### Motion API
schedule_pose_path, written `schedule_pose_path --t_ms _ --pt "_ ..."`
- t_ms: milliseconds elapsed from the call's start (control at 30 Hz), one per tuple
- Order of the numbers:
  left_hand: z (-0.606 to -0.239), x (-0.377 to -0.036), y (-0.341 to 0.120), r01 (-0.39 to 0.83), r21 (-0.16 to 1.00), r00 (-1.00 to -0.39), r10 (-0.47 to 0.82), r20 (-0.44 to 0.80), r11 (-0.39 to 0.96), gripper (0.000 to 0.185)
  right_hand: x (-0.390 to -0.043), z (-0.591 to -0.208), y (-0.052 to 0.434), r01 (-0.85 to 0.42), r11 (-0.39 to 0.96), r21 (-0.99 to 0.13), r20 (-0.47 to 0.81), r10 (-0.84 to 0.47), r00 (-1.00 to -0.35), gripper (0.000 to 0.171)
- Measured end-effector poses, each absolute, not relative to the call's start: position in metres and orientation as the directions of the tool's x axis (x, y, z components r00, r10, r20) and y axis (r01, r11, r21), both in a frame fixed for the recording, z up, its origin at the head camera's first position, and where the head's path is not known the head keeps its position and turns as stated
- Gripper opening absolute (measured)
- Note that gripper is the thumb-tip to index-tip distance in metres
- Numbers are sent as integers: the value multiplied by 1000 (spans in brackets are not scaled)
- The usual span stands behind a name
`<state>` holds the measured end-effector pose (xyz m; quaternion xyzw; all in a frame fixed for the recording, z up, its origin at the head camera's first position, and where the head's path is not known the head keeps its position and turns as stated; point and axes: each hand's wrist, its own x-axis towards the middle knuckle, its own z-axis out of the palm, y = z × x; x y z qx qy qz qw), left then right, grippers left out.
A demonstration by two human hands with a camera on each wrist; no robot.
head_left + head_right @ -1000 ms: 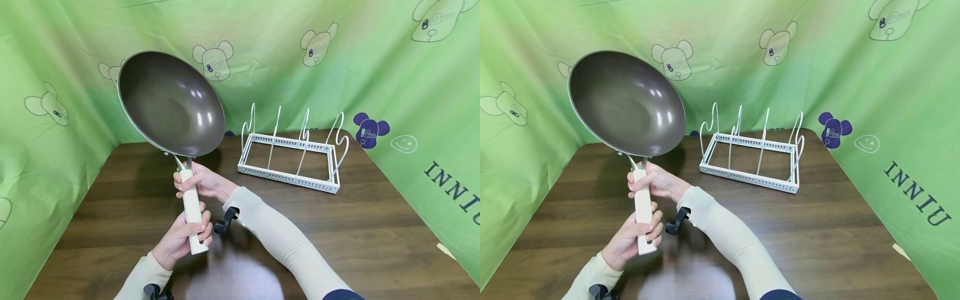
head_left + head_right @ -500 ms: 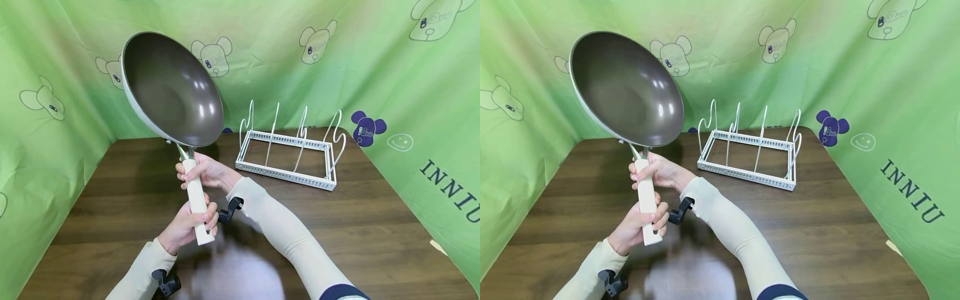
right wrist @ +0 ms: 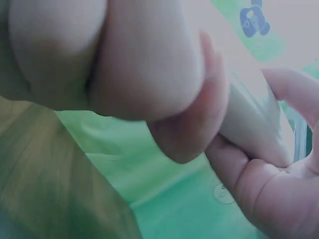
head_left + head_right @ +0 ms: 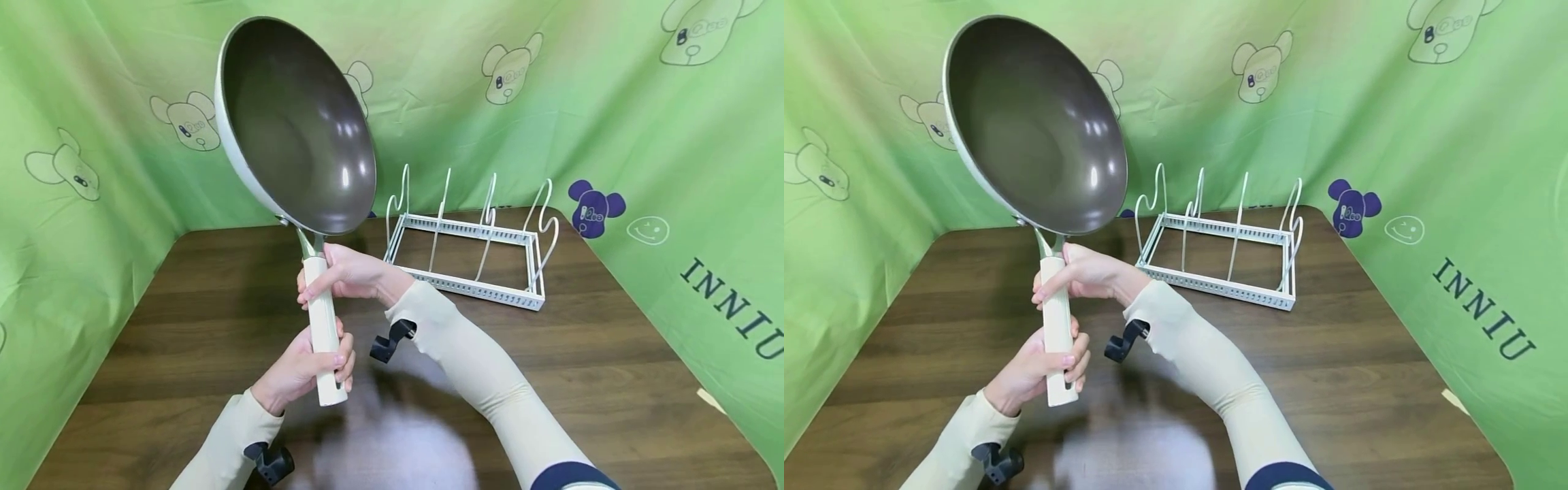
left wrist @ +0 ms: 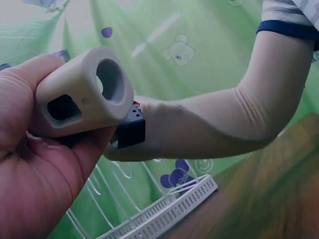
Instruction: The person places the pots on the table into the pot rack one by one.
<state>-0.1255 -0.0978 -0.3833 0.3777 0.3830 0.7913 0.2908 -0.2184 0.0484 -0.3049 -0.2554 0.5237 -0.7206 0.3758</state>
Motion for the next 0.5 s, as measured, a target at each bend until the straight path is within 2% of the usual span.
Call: schedule_pose_path --t_ms 300,500 --pt "-379 -126 -95 -74 920 -606 750 265 -385 27 -207 -304 59 277 -152 -949 -55 -782 -620 48" --pt "-376 -136 -86 -34 940 -633 735 242 -339 28 -209 -306 68 260 -232 -937 12 -767 -642 45"
